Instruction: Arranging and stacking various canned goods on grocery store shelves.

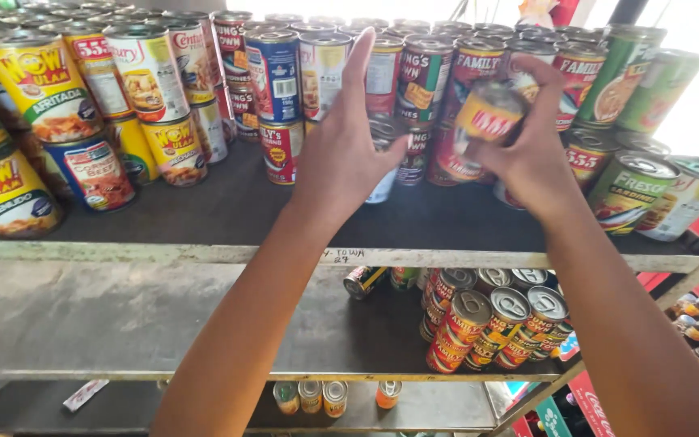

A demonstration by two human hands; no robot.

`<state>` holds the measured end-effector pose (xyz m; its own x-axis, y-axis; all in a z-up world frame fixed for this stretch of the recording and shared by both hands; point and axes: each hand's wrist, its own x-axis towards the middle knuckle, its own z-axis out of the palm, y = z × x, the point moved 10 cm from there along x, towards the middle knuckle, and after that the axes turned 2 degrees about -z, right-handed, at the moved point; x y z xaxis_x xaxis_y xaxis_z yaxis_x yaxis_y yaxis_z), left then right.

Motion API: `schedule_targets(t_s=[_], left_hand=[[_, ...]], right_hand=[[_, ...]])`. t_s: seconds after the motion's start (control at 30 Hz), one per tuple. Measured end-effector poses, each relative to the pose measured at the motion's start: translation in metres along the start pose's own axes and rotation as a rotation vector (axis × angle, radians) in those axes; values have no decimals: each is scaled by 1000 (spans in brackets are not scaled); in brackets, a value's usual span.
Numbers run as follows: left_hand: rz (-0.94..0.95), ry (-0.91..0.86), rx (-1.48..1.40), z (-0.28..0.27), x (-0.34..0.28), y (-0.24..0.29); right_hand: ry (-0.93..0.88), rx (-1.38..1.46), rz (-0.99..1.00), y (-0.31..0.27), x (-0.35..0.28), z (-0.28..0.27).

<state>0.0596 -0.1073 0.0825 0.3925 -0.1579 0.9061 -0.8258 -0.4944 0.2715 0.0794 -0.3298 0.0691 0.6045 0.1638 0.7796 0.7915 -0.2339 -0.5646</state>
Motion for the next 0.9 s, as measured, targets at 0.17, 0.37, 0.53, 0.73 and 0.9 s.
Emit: schedule_targets(t_s=[0.17,0.37,0.53,0.73,0.9], left_hand=[[-106,25,155,-6,-7,-11],[-164,12,146,-2,-9,-14],[-146,7,183,1,-11,-12],[136,173,242,-15,-12,30],[348,-24,269,30,-12,56]], right_hand=[[-114,-208,7,8,-1,15],[-191,-239,104,6,-4,30],[-218,-297,156,18,-7,26],[104,-246,-58,-2,-11,-42],[-93,-1138,340,-10,-15,-63]])
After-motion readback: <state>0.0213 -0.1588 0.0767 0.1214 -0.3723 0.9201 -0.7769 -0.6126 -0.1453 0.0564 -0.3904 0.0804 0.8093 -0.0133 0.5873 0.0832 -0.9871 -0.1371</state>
